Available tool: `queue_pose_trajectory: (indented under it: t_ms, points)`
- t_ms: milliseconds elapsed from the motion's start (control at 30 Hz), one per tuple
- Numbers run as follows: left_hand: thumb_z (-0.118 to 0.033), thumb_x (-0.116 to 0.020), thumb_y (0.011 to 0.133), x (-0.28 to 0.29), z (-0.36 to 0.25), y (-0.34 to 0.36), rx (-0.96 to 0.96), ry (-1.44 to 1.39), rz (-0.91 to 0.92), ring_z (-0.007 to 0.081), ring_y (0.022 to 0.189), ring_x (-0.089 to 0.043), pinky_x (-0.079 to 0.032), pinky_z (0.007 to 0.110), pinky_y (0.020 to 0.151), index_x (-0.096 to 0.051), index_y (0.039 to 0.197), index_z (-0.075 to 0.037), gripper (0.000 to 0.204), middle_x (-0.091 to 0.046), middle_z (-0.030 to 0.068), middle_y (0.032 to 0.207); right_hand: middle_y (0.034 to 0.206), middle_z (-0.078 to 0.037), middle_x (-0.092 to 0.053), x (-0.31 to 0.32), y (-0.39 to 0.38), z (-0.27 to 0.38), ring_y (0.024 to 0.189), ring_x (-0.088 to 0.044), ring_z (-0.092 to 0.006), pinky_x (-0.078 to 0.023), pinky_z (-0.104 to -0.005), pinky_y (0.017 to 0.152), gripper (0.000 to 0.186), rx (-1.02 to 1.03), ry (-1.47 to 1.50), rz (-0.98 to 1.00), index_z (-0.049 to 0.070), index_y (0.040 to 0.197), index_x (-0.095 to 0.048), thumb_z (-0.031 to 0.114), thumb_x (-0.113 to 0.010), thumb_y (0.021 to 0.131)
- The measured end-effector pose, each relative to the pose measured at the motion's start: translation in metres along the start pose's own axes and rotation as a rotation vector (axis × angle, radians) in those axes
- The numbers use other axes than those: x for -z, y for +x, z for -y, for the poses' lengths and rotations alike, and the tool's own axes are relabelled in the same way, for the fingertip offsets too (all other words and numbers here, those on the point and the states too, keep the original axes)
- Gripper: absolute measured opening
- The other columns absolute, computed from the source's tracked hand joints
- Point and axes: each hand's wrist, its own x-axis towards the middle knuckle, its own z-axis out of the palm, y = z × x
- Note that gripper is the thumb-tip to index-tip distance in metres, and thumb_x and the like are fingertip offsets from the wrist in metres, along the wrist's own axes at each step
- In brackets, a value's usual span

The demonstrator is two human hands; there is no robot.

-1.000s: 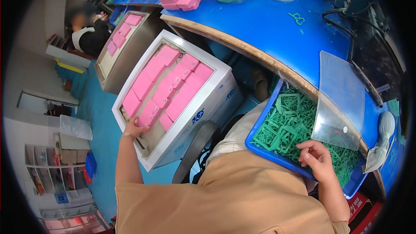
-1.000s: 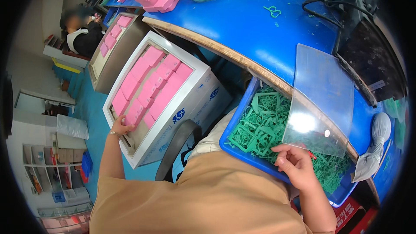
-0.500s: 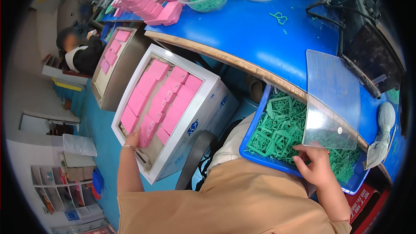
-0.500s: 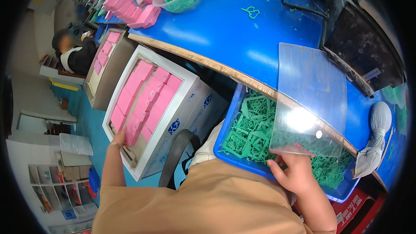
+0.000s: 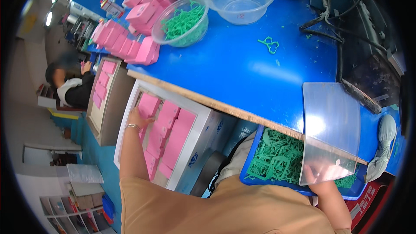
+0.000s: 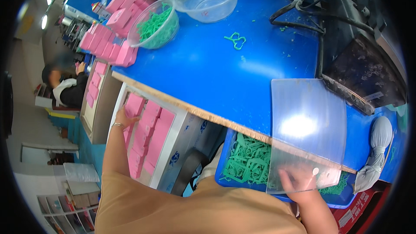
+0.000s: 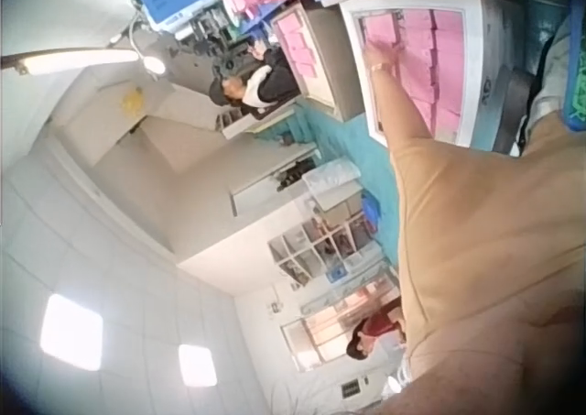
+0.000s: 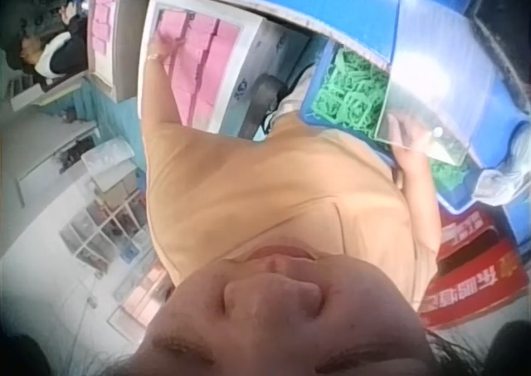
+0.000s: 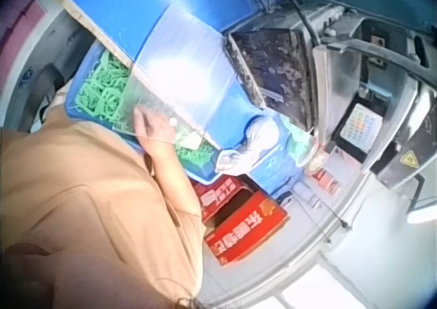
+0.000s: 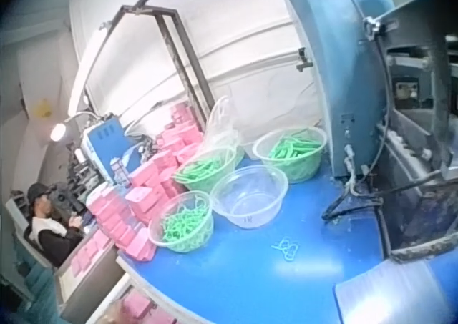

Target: Inspecting and cleaning green plastic frame components using a pink mold and a small press or cleaning tool.

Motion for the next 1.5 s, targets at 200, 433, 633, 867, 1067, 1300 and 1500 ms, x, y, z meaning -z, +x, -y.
queue_pose_trajectory:
  t_ms: [200,433,633,867,1067,1300,1500]
  points:
    - [-0.040,-0.081,0.043,-0.006,-0.016,0.033,-0.088,-0.026,0.064,0.0308,0.124,-0.030,-0.025,0.035,0.103,-0.020,0.133,-0.001,0.116,-0.035,0.0193,0.131,0.066,-0.015,-0.061,0.003,0.009,0.001,0.059,-0.059,-0.0289,-0.047,-0.0344,0.055,0.004,-0.049,-0.109,0.018,0.002,0.071,-0.062,0.002,-0.060,0.068]
    - [-0.029,-0.078,0.048,0.009,-0.004,0.014,-0.122,-0.132,-0.125,0.0325,0.117,-0.037,-0.032,0.041,0.096,-0.025,0.130,-0.006,0.101,-0.038,0.0198,0.126,0.060,-0.014,-0.058,-0.003,0.010,-0.007,0.052,-0.056,-0.0278,-0.044,-0.0334,0.048,0.002,-0.082,-0.029,-0.079,0.001,0.069,-0.062,0.001,-0.060,0.068]
    - [-0.017,-0.072,0.052,0.028,-0.011,-0.020,-0.343,-0.396,-0.713,0.0350,0.107,-0.039,-0.034,0.041,0.093,-0.032,0.122,-0.003,0.081,-0.042,0.0192,0.112,0.055,-0.011,-0.054,-0.005,0.005,0.004,0.049,-0.053,-0.0274,-0.040,-0.0346,0.044,0.007,0.056,-0.138,-0.111,0.005,0.062,-0.058,0.005,-0.062,0.068]
    - [-0.018,-0.065,0.057,0.083,-0.088,-0.155,-0.849,-1.159,-0.763,0.0283,0.116,-0.035,-0.031,0.039,0.093,-0.024,0.128,0.000,0.084,-0.033,0.0196,0.125,0.055,-0.004,-0.051,0.010,-0.012,0.048,0.046,-0.051,-0.0223,-0.039,-0.0308,0.042,0.010,0.520,0.030,0.174,0.009,0.066,-0.059,0.015,-0.067,0.066]
    - [-0.036,-0.072,0.053,0.148,-0.167,-0.287,-1.486,-0.833,-0.669,0.0366,0.101,-0.048,-0.041,0.043,0.082,-0.026,0.129,-0.008,0.093,-0.041,0.0246,0.121,0.130,-0.021,-0.030,0.037,-0.002,0.118,0.116,-0.041,-0.0294,-0.035,-0.0406,0.094,0.087,0.077,1.100,0.317,0.009,0.137,-0.008,0.016,-0.067,0.074]
    - [-0.035,-0.080,0.052,0.120,-0.216,-0.356,-1.800,-1.038,-0.405,0.0381,0.121,-0.031,-0.029,0.044,0.096,-0.013,0.136,-0.008,0.110,-0.023,0.0238,0.135,0.132,-0.017,-0.027,0.049,-0.021,0.150,0.120,-0.034,-0.0266,-0.031,-0.0417,0.097,0.103,0.030,1.132,0.179,0.015,0.138,0.001,0.027,-0.073,0.068]
    - [-0.027,-0.078,0.062,0.109,-0.245,-0.373,-1.567,-1.296,0.652,0.0245,0.123,-0.030,-0.028,0.037,0.098,-0.001,0.137,-0.003,0.111,-0.024,0.0145,0.136,0.127,-0.016,-0.034,0.049,-0.025,0.136,0.117,-0.036,-0.0246,-0.030,-0.0386,0.097,0.096,0.253,1.034,-0.152,0.014,0.137,-0.010,0.024,-0.075,0.066]
